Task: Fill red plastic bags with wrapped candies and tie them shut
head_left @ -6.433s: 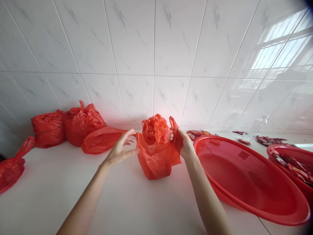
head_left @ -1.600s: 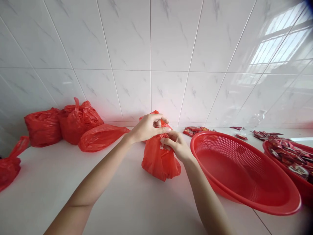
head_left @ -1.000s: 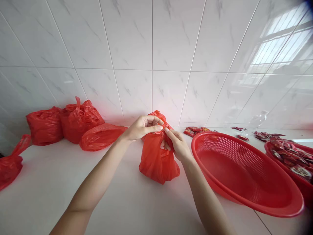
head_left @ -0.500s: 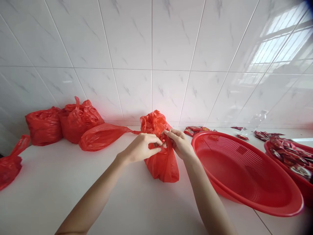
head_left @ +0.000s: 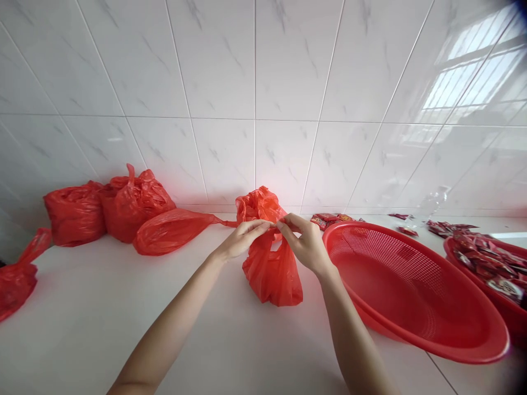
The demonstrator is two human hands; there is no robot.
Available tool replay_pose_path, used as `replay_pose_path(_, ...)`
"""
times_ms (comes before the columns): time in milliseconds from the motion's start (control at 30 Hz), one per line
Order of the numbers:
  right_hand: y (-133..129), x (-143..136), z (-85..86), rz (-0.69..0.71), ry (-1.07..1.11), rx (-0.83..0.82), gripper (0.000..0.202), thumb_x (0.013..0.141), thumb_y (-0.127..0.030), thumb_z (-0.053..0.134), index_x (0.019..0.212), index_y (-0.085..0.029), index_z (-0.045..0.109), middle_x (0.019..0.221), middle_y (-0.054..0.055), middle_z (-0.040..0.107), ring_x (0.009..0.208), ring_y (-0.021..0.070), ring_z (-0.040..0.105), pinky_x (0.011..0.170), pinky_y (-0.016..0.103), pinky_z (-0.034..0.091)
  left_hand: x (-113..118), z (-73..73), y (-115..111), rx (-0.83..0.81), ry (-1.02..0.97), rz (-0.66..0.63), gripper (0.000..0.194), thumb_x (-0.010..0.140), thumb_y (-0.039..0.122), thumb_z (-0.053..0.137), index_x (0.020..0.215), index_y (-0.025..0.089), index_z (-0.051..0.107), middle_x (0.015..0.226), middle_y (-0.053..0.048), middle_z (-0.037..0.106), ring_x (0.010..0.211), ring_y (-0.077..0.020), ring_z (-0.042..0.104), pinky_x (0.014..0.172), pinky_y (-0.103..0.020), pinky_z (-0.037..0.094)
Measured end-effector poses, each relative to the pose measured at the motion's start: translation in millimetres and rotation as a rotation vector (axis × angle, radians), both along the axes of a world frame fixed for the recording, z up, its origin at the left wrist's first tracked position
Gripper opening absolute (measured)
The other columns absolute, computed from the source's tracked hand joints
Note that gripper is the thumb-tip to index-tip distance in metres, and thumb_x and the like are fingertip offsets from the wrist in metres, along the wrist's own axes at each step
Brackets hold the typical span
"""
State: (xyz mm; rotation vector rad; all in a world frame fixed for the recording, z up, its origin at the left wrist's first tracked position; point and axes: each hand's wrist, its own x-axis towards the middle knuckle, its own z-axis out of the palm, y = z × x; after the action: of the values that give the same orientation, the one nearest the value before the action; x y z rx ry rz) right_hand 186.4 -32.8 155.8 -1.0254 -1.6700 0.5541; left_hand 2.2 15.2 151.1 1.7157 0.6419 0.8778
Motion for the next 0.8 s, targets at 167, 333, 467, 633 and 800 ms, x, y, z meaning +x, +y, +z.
replay_pose_path(167,3,0,-2.9,0.131,0.070,0.020,0.017,0.099,-0.037,0.051,0.093,-0.023,0.059,0.096,0.004,0.072,0.085,0.0183,0.068,0.079,0.033,0.056,9,-8.0,3,-0.268,-0.117,-0.058,0.037,0.092,0.048,0.060,0.086,0.016,0.077,0.089,-0.010,0.073,0.080,-0.0209,0.066,0.074,-0.032,0.049)
replay_pose_path(333,5,5,-4.4,0.190,0.013,0.038,0.013,0.097,-0.033,0.055,0.097,-0.024,0.064,0.119,0.007,0.071,0.125,0.0241,0.059,0.103,0.041,0.047,15,-13.2,6,-0.394,-0.319,0.017,0.019,0.085,0.038,0.071,0.088,0.020,0.077,0.092,-0.005,0.073,0.089,-0.0186,0.066,0.079,-0.028,0.048)
replay_pose_path(467,4,16,-1.8,0.183,-0.064,0.034,0.011,0.091,-0.029,0.063,0.095,-0.026,0.073,0.141,0.005,0.059,0.135,0.0259,0.051,0.111,0.043,0.042,15,-15.8,8,-0.432,-0.356,0.169,0.019,0.076,0.037,0.079,0.083,0.020,0.077,0.087,-0.004,0.074,0.084,-0.0194,0.068,0.080,-0.031,0.050)
replay_pose_path(633,0,34,1.3,0.277,-0.235,-0.011,0.012,0.087,-0.025,0.068,0.089,-0.028,0.079,0.135,0.004,0.064,0.121,0.0270,0.062,0.099,0.042,0.052,4,-31.8,23,-0.382,-0.345,0.380,0.029,0.069,0.041,0.083,0.086,0.017,0.078,0.090,-0.007,0.074,0.079,-0.0188,0.067,0.074,-0.031,0.050)
replay_pose_path(800,-3,51,1.4,0.400,-0.423,-0.083,0.015,0.085,-0.023,0.067,0.090,-0.027,0.081,0.107,0.003,0.077,0.096,0.0238,0.072,0.084,0.037,0.058,-26,-65.4,44,-0.364,-0.280,0.558,0.035,0.059,0.041,0.088,0.080,0.015,0.077,0.084,-0.006,0.071,0.076,-0.0156,0.062,0.074,-0.028,0.046)
